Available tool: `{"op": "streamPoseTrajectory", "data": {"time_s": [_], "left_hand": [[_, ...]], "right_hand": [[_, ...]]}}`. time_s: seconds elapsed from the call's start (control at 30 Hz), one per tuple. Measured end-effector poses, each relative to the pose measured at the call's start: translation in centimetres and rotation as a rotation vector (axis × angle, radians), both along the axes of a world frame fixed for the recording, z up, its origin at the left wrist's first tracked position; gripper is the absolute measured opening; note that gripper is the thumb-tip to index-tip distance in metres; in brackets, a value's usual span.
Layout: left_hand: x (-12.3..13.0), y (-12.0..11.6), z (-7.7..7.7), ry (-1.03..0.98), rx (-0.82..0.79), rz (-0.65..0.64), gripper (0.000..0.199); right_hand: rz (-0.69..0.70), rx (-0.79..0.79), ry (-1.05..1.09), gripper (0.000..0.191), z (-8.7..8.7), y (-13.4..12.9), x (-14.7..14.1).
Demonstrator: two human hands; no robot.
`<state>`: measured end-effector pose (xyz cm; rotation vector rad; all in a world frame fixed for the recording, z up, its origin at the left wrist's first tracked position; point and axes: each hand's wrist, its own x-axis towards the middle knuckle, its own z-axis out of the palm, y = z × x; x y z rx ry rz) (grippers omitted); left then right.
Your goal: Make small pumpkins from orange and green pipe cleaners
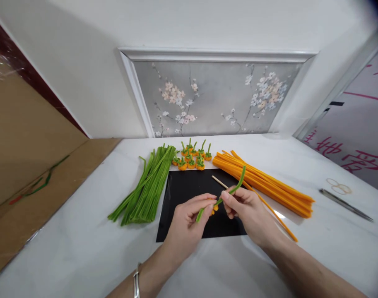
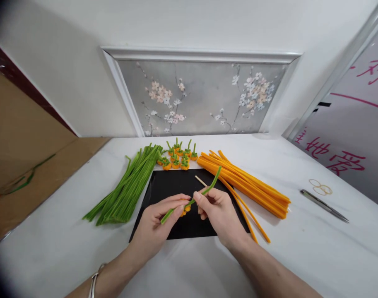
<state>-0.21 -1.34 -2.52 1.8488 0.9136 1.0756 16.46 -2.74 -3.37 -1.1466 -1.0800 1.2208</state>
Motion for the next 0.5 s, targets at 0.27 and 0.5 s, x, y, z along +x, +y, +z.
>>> {"op": "streamPoseTrajectory", "data": {"time_s": [0.27, 0.5], "left_hand": [[0.0, 0.1, -0.4, -0.283, -0.521, -0.020, 0.021], [0.6, -0.1, -0.1, -0.466, -0.563, 0.032, 0.014]], "right_hand": [[0.106, 0.048, -0.112, 0.027, 0.8, -0.6, 0.3], [-0.059, 0.505, -0.558, 0.008, 0.0, -1.4, -1.0]]}}
